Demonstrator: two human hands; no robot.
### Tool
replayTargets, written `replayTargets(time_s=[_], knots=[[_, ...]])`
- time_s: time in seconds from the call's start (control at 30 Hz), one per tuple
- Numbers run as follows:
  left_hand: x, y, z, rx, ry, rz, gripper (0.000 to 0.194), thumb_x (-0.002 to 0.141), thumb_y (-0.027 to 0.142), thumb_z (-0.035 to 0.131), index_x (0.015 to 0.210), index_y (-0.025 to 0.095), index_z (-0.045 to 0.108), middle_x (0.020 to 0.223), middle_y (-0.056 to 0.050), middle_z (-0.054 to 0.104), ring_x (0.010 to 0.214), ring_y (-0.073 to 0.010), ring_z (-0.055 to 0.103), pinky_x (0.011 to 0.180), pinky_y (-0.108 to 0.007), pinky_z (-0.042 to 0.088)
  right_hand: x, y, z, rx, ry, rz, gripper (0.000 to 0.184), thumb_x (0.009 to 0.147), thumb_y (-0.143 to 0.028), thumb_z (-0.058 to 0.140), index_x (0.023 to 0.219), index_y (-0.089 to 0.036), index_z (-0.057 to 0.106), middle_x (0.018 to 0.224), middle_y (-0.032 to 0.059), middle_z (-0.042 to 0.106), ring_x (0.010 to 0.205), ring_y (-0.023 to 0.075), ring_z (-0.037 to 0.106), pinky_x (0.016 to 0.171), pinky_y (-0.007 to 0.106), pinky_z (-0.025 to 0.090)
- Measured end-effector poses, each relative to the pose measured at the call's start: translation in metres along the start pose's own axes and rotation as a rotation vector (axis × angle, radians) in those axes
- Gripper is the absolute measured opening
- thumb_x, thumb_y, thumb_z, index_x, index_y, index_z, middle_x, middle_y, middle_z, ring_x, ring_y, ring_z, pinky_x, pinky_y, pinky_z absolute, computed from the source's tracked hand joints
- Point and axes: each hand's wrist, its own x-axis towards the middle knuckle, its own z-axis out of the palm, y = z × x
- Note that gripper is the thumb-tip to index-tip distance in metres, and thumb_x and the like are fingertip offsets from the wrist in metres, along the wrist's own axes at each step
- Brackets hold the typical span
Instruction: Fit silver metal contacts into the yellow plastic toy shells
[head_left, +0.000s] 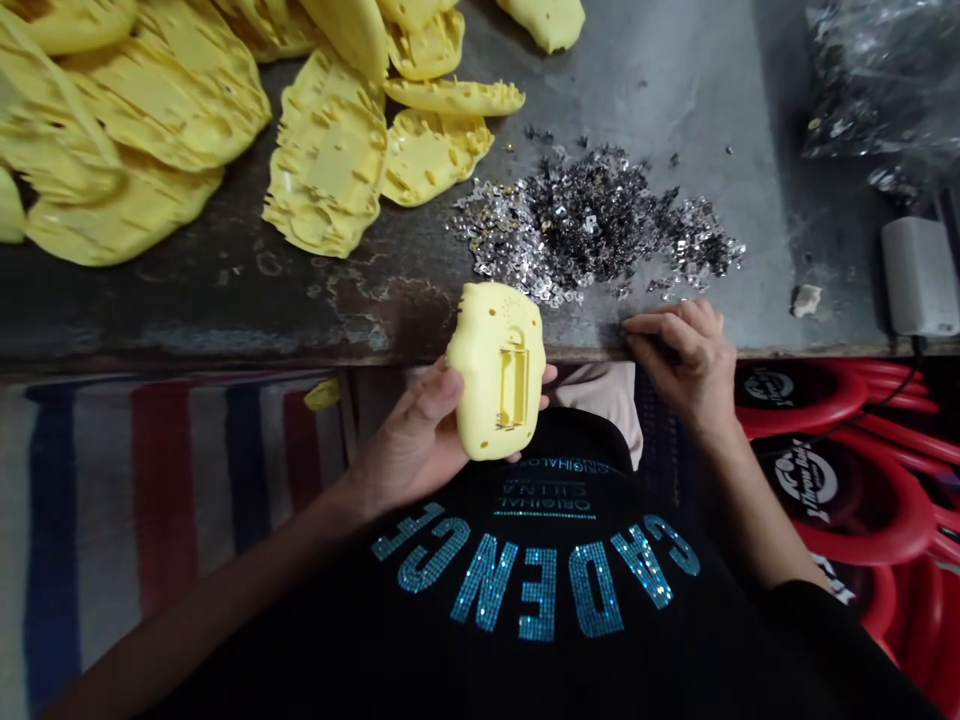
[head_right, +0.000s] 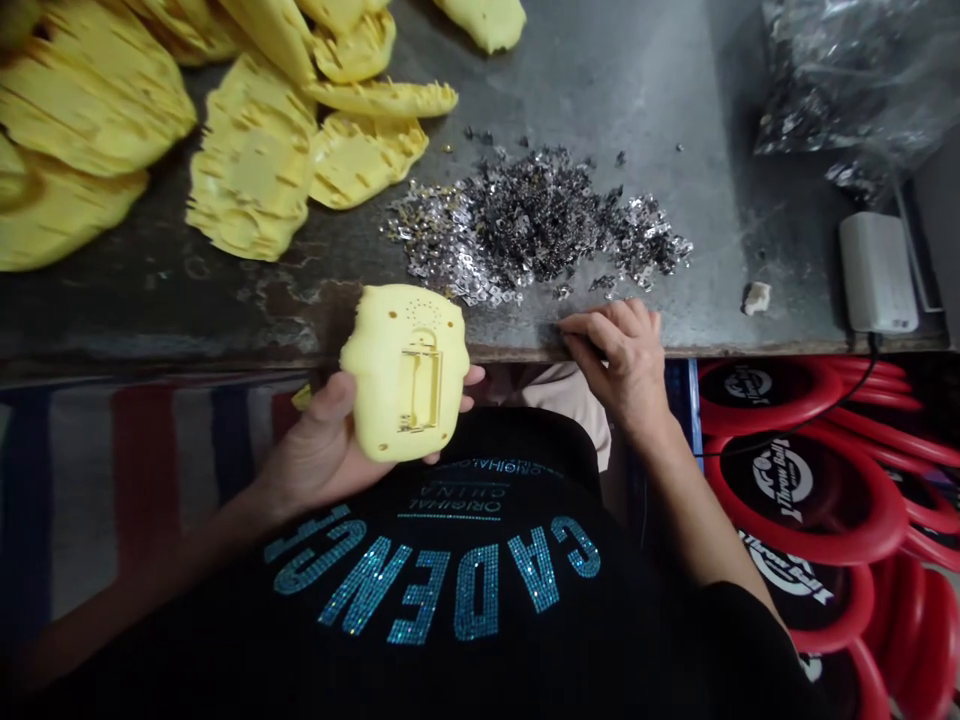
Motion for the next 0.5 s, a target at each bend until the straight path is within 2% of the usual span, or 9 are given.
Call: replayTargets(time_s=[0.13, 0.27, 0.33, 0.43, 0.5], knots=[[-0.001, -0.003, 0.0, -0.002, 0.004, -0.003, 0.107, 0.086, 0.063, 0.101, 0.176, 0.027, 0.055, 0.138, -0.018, 0.087, 0.107, -0.0363, 0.089, 0.061, -0.031, 0.071, 0.01, -0.004, 0.008, -0.07, -0.048, -0.046, 0.013, 0.113, -0.03, 0.072, 0.12, -0.032, 0.083, 0.105, 0.0038, 0.081, 0.103, 0.0276, 0.068, 0.091, 0.046, 0.046], [-0.002, -0.002, 0.0, 0.039, 0.019, -0.019, 0.11, 0.083, 0.066, 0.103, 0.174, 0.026, 0.056, 0.139, -0.019, 0.086, 0.11, -0.037, 0.088, 0.062, -0.032, 0.071, 0.022, -0.012, 0.011, -0.175, -0.117, -0.141, 0.015, 0.114, -0.031, 0.069, 0.115, -0.033, 0.084, 0.107, 0.0039, 0.081, 0.103, 0.0279, 0.065, 0.093, 0.048, 0.045], [-0.003, -0.002, -0.001, 0.058, 0.021, -0.019, 0.106, 0.084, 0.067, 0.101, 0.172, 0.026, 0.058, 0.141, -0.019, 0.085, 0.111, -0.0376, 0.087, 0.062, -0.032, 0.071, 0.025, -0.015, 0.008, -0.153, -0.151, -0.171, 0.017, 0.116, -0.033, 0.066, 0.119, -0.032, 0.083, 0.106, 0.0041, 0.08, 0.102, 0.0277, 0.066, 0.093, 0.048, 0.045], [-0.004, -0.003, -0.003, 0.055, 0.024, -0.021, 0.102, 0.087, 0.066, 0.099, 0.172, 0.026, 0.058, 0.144, -0.02, 0.083, 0.112, -0.0386, 0.087, 0.06, -0.032, 0.07, 0.023, -0.014, 0.0, -0.027, -0.168, -0.095, 0.021, 0.116, -0.034, 0.066, 0.13, -0.03, 0.081, 0.104, 0.0041, 0.08, 0.101, 0.027, 0.071, 0.091, 0.045, 0.047], [-0.003, -0.004, -0.004, 0.035, 0.008, -0.008, 0.105, 0.087, 0.067, 0.098, 0.174, 0.026, 0.055, 0.141, -0.021, 0.084, 0.11, -0.0382, 0.087, 0.057, -0.031, 0.068, 0.02, -0.011, -0.005, 0.042, -0.155, -0.016, 0.021, 0.115, -0.032, 0.068, 0.131, -0.028, 0.081, 0.105, 0.0042, 0.081, 0.102, 0.027, 0.074, 0.092, 0.045, 0.048]])
